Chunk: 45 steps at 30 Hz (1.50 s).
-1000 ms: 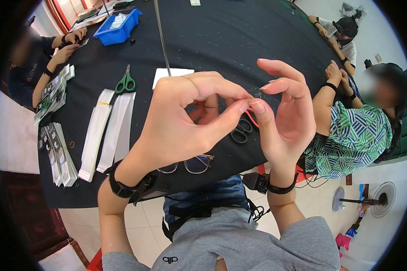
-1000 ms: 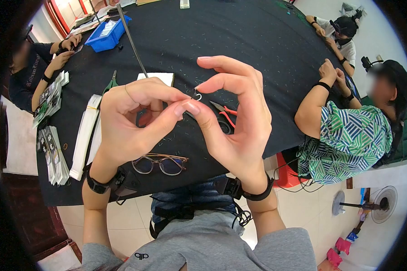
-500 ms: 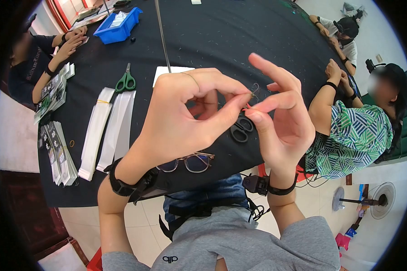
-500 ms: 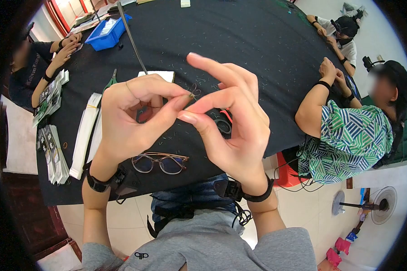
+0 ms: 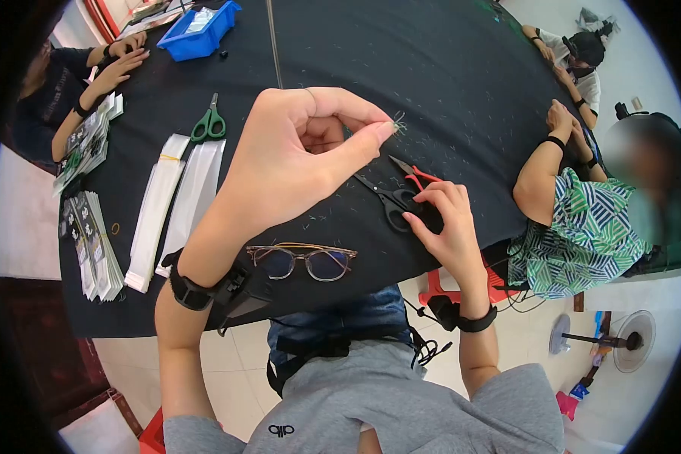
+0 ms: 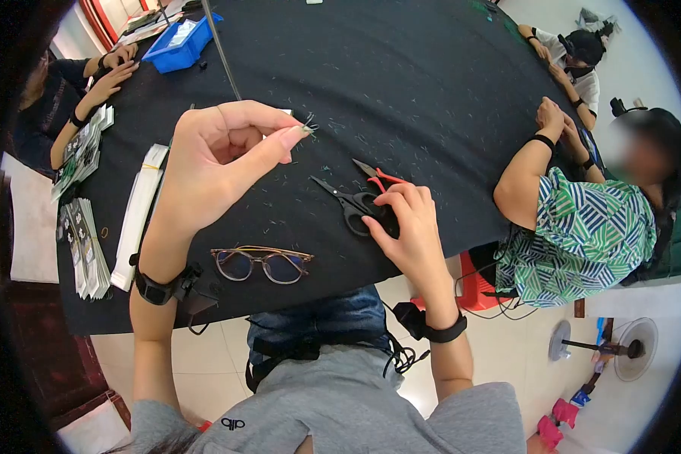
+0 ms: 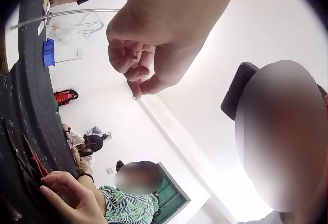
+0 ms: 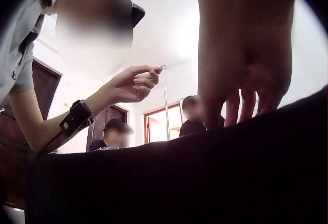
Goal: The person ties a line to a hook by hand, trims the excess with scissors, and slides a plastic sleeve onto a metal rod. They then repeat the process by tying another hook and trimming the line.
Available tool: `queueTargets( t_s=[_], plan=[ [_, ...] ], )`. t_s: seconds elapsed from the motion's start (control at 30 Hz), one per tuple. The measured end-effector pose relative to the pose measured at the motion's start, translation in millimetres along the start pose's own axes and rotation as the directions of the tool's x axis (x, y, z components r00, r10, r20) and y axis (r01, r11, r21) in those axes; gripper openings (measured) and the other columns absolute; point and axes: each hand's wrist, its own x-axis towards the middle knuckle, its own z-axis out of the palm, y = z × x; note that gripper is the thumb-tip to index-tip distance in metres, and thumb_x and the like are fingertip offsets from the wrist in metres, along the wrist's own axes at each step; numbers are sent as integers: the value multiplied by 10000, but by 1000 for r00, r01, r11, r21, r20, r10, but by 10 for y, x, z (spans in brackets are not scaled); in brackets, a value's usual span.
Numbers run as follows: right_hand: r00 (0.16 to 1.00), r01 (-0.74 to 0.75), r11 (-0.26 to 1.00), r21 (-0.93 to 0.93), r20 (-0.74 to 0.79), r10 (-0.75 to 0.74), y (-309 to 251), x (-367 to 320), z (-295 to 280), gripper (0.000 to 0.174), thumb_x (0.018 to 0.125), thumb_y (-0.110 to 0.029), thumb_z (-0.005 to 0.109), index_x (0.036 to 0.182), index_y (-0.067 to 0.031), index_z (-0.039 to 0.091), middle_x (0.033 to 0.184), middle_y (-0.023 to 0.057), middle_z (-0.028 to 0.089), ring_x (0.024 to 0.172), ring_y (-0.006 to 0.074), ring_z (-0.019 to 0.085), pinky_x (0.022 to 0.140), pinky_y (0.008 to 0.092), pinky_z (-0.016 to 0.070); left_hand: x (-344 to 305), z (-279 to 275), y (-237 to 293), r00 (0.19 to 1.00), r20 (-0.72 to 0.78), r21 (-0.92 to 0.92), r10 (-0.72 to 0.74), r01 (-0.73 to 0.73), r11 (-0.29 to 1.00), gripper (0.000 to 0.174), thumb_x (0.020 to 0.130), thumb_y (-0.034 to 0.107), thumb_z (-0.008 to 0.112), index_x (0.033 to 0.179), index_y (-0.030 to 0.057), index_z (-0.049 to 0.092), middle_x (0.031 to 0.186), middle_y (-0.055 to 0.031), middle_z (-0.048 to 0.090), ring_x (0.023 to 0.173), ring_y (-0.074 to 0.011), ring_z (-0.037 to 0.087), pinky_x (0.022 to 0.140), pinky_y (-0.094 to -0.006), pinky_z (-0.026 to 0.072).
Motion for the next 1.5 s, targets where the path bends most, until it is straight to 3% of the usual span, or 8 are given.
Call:
queueTargets(
  t_s=[0.13,0.3,0.4,0.6,0.87,0.97,1.13,1.5],
  plan=[
    [997,-31,999,-10,-68,30,81,15,54,294,760,-108,735,993,-18,580,1037,109,545,956,293,513,834,379,425,-39,-18,5,1000,-18,-29,25,-26,999,152,859,74,684,974,-24,693,785,-39,682,655,-25,594,569,-142,428],
    [995,-70,976,-208,-83,54,227,32,-12,311,768,-124,734,994,2,562,1057,121,528,946,303,510,822,388,428,-303,-32,2,968,-11,-100,-252,250,963,125,865,57,670,963,-17,688,804,-40,683,678,-36,595,606,-158,445],
    [996,-90,983,-160,-20,88,235,39,-5,283,791,-132,717,971,8,550,1049,144,520,938,310,509,820,393,435,-424,52,-270,971,-94,-259,-220,190,947,127,869,69,669,966,-11,686,784,-29,672,682,-38,593,604,-161,436],
    [990,95,902,-421,136,-41,279,68,37,222,826,-104,663,939,41,538,1102,196,486,975,336,502,840,423,448,-536,-2,-492,957,-91,-346,-274,228,910,158,874,115,679,980,-2,683,761,-24,652,580,9,486,476,-145,289],
    [990,117,860,-498,124,-62,371,139,14,158,839,-37,596,949,61,540,1189,228,447,1066,364,457,899,440,406,-590,-45,-599,950,-125,-469,-287,199,861,161,874,104,675,992,-6,680,769,-32,650,530,25,423,436,-147,230],
    [999,11,966,-258,-47,-24,289,170,-5,142,837,-76,625,932,13,568,1161,210,448,1049,354,426,907,432,364,-589,-59,-611,943,-94,-507,-318,230,831,153,877,96,666,992,-4,681,765,-38,651,484,26,399,408,-151,220],
    [999,11,999,49,32,-13,-303,205,9,193,734,-167,740,822,-25,643,1116,194,444,1035,323,397,899,413,320,-595,-37,-622,943,-71,-500,-326,249,829,154,880,93,656,1000,0,683,749,-40,659,432,21,381,378,-152,234],
    [991,105,991,83,74,-111,-563,231,156,211,671,-176,783,755,-25,661,1101,199,438,1032,326,386,885,440,294,-611,6,-648,946,-79,-513,-315,232,826,176,880,130,667,1005,8,688,737,-29,667,479,23,431,396,-145,261]
  ],
)
